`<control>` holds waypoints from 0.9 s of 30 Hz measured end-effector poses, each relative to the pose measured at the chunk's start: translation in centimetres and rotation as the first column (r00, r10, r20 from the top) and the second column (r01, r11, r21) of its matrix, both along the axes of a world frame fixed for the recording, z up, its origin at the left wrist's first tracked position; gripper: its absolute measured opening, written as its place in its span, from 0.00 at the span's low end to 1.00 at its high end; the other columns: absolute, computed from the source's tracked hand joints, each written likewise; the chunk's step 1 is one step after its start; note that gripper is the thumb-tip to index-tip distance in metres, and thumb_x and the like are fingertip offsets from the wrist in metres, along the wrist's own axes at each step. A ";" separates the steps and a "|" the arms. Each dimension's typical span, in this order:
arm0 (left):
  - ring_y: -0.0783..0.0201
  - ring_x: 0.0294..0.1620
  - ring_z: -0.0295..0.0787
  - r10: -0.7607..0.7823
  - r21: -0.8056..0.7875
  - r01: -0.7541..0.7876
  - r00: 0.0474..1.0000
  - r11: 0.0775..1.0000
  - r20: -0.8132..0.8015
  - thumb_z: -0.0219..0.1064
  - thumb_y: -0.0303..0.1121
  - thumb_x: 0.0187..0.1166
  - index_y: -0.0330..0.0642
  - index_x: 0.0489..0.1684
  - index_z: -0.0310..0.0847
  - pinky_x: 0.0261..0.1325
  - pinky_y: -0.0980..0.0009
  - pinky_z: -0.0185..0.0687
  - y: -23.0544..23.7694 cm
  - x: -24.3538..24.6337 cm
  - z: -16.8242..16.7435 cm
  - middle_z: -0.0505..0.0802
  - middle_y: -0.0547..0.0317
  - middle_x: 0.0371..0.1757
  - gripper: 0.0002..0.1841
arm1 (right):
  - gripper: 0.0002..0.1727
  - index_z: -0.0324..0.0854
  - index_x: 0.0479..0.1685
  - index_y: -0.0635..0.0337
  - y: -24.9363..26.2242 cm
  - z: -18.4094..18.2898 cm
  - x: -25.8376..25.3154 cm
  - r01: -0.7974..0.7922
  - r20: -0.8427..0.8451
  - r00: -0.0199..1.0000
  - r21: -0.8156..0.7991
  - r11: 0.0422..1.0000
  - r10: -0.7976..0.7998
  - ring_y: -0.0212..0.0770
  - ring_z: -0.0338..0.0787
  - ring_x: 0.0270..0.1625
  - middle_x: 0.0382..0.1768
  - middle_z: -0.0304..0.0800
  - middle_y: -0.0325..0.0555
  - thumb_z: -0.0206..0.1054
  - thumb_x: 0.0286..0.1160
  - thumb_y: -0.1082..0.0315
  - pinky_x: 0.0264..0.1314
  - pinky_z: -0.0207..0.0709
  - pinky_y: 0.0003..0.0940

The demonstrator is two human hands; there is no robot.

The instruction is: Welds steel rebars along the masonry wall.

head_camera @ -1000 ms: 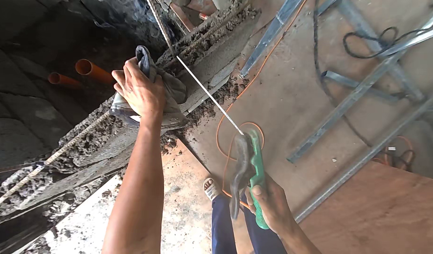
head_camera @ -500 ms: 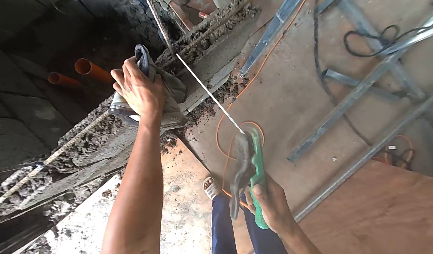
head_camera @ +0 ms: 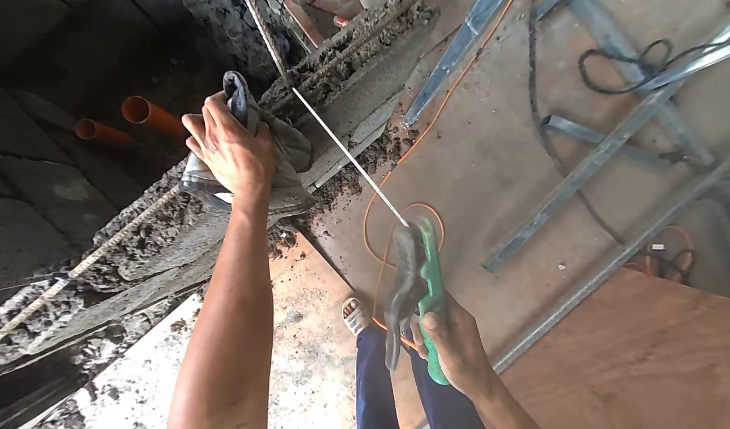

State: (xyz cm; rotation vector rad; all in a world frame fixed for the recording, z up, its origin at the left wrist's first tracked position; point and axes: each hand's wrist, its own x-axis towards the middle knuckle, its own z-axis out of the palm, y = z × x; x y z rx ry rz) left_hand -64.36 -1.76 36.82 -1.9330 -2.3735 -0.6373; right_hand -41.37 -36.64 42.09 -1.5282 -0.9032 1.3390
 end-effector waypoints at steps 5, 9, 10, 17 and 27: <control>0.48 0.71 0.80 -0.008 0.003 0.008 1.000 1.000 0.005 0.73 0.50 0.63 0.51 0.69 0.79 0.66 0.44 0.71 0.1 -0.1 0.1 0.91 0.57 0.64 0.31 | 0.34 0.79 0.54 0.57 -0.1 0.2 -0.1 0.016 -0.024 1.000 0.008 1.000 -0.016 0.36 0.81 0.16 0.19 0.79 0.38 0.60 0.79 0.32 0.15 0.80 0.33; 0.45 0.88 0.63 -0.044 -0.044 0.051 0.988 0.998 0.148 0.49 0.38 0.86 0.47 0.83 0.71 0.86 0.43 0.51 -0.7 -0.8 -0.1 0.80 0.51 0.83 0.26 | 0.33 0.79 0.52 0.57 0.0 0.2 -0.1 0.028 -0.043 0.999 -0.014 1.000 -0.029 0.36 0.80 0.15 0.19 0.80 0.38 0.61 0.78 0.32 0.15 0.80 0.32; 0.46 0.86 0.65 -0.099 0.026 0.096 0.989 0.995 0.113 0.42 0.38 0.89 0.48 0.83 0.71 0.84 0.44 0.53 -0.7 -1.4 -1.0 0.80 0.52 0.82 0.26 | 0.33 0.79 0.53 0.57 0.1 0.2 -0.1 0.025 -0.036 0.999 -0.018 1.000 -0.025 0.36 0.81 0.16 0.19 0.81 0.38 0.61 0.78 0.32 0.15 0.81 0.32; 0.44 0.74 0.79 -0.007 -0.035 0.009 0.999 0.999 0.051 0.70 0.51 0.68 0.51 0.72 0.79 0.71 0.39 0.69 -0.1 0.1 0.6 0.89 0.53 0.68 0.31 | 0.34 0.78 0.54 0.57 0.1 0.3 -0.2 0.023 -0.043 0.999 -0.034 0.999 -0.024 0.37 0.81 0.16 0.20 0.80 0.39 0.60 0.78 0.31 0.16 0.81 0.34; 0.40 0.82 0.71 -0.078 -0.026 0.081 0.989 0.996 0.126 0.58 0.42 0.80 0.47 0.78 0.75 0.78 0.37 0.60 -0.6 -0.6 0.3 0.84 0.48 0.77 0.26 | 0.34 0.79 0.53 0.56 0.1 0.3 -0.2 0.027 -0.027 0.999 -0.031 0.999 -0.028 0.36 0.81 0.16 0.19 0.80 0.38 0.60 0.78 0.31 0.15 0.81 0.33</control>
